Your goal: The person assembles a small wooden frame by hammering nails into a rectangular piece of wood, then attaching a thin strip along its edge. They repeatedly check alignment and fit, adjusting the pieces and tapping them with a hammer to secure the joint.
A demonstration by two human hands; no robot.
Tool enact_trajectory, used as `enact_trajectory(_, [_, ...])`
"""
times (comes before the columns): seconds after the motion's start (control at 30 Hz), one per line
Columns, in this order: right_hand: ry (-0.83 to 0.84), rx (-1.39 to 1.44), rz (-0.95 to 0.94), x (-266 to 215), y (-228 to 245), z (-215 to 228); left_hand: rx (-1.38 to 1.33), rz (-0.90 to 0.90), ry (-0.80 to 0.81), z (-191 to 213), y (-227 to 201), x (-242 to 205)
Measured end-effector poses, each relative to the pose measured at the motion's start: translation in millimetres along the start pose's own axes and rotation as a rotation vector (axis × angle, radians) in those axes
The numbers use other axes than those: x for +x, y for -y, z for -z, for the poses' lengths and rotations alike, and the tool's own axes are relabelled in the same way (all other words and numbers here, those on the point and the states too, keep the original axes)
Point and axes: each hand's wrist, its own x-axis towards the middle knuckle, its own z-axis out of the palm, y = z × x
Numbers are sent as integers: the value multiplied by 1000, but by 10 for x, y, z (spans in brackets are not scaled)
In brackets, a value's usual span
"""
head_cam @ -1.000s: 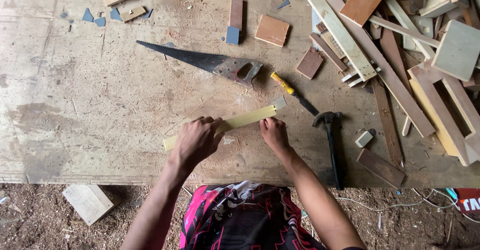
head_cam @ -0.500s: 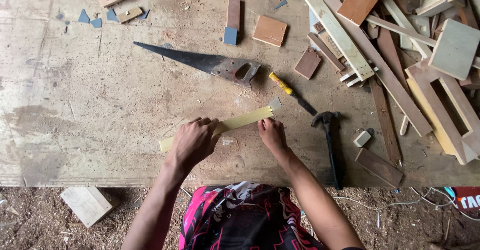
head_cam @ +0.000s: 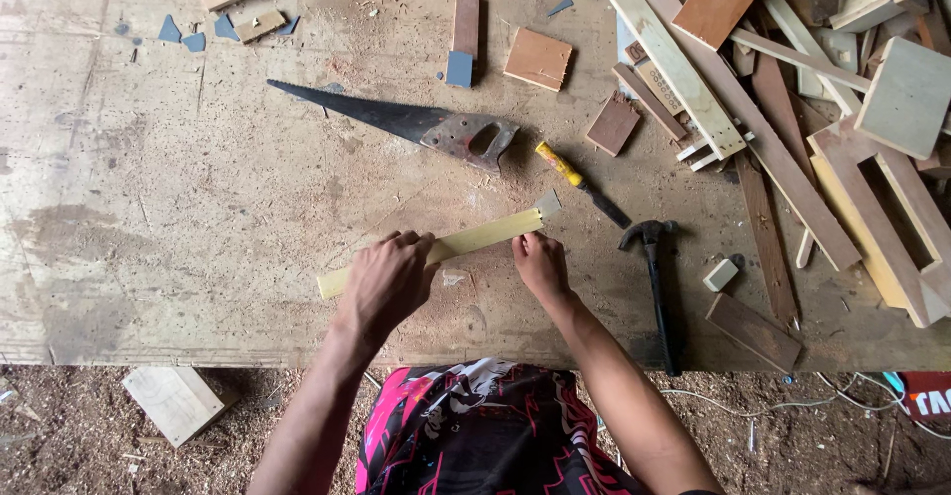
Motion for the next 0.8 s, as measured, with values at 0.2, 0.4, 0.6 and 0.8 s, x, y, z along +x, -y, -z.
enact_trajectory(0.2, [-82,30,39,-9,191,163,266,162,-284,-95,-413,-51])
enact_trajectory(0.4, [-113,-36,94,7,263,245,256,225,-289,-245,-546,-17])
enact_trajectory(0.6, [-35,9,59,-3,189,199,233,237,-377,-367,-549,-24])
enact_trajectory(0.8, [-90,5,98,-19,175,165,247,197,-298,-382,-531,-40])
